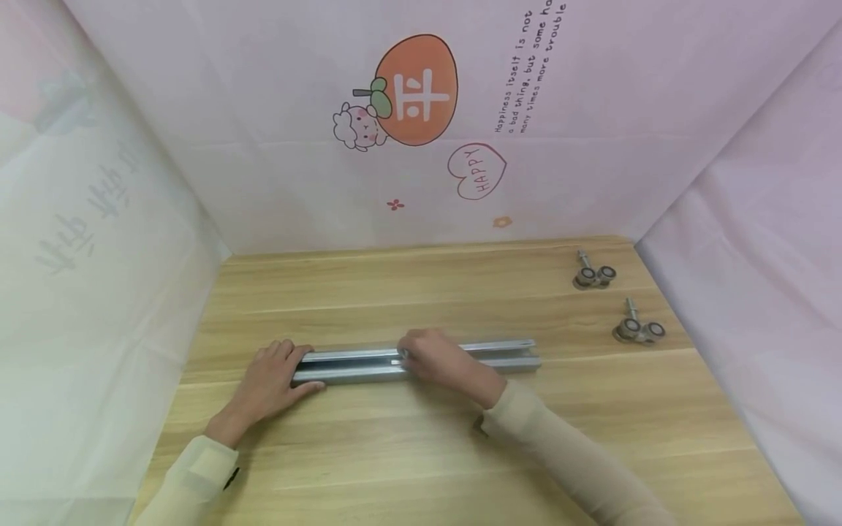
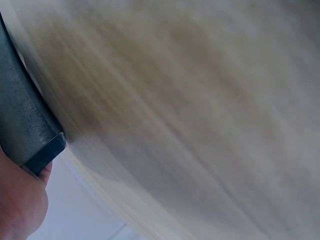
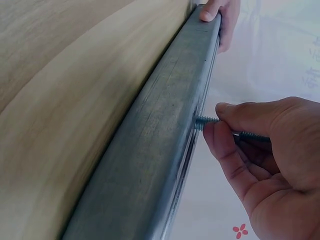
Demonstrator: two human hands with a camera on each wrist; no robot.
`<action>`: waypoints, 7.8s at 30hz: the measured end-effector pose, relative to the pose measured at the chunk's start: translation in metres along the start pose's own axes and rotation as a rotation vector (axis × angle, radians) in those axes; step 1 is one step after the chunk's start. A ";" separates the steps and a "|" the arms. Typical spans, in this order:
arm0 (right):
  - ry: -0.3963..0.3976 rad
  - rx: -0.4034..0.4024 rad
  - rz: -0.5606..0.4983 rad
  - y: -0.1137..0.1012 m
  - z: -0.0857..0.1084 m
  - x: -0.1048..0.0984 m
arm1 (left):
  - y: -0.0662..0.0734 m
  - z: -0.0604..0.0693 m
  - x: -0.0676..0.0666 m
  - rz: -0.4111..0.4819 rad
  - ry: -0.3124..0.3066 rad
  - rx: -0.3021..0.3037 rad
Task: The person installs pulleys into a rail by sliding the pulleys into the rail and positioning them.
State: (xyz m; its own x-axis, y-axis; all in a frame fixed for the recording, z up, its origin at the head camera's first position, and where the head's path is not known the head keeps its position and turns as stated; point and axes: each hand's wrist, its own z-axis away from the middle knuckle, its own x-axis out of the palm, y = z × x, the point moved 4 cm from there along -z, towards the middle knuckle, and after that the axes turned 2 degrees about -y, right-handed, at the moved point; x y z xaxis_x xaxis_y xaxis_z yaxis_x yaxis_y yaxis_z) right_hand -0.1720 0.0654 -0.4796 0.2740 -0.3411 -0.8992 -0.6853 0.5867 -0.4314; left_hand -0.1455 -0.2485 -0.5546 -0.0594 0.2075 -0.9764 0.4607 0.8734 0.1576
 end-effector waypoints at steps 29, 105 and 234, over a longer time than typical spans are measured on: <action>0.130 0.098 0.027 0.076 0.075 -0.025 | 0.015 -0.011 -0.021 0.115 -0.068 -0.027; 0.162 0.212 -0.058 0.134 0.131 -0.005 | 0.167 -0.109 -0.030 0.205 -0.117 0.340; 0.200 0.226 -0.048 0.137 0.131 -0.003 | 0.018 -0.003 -0.081 0.144 -0.020 0.023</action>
State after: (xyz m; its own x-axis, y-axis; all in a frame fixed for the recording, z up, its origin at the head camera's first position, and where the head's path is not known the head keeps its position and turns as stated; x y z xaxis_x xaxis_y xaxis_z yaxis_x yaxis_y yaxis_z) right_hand -0.1778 0.2432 -0.5452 0.1487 -0.4976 -0.8545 -0.5007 0.7073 -0.4990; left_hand -0.1353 -0.2479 -0.4717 0.0265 0.3211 -0.9467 0.4836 0.8247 0.2932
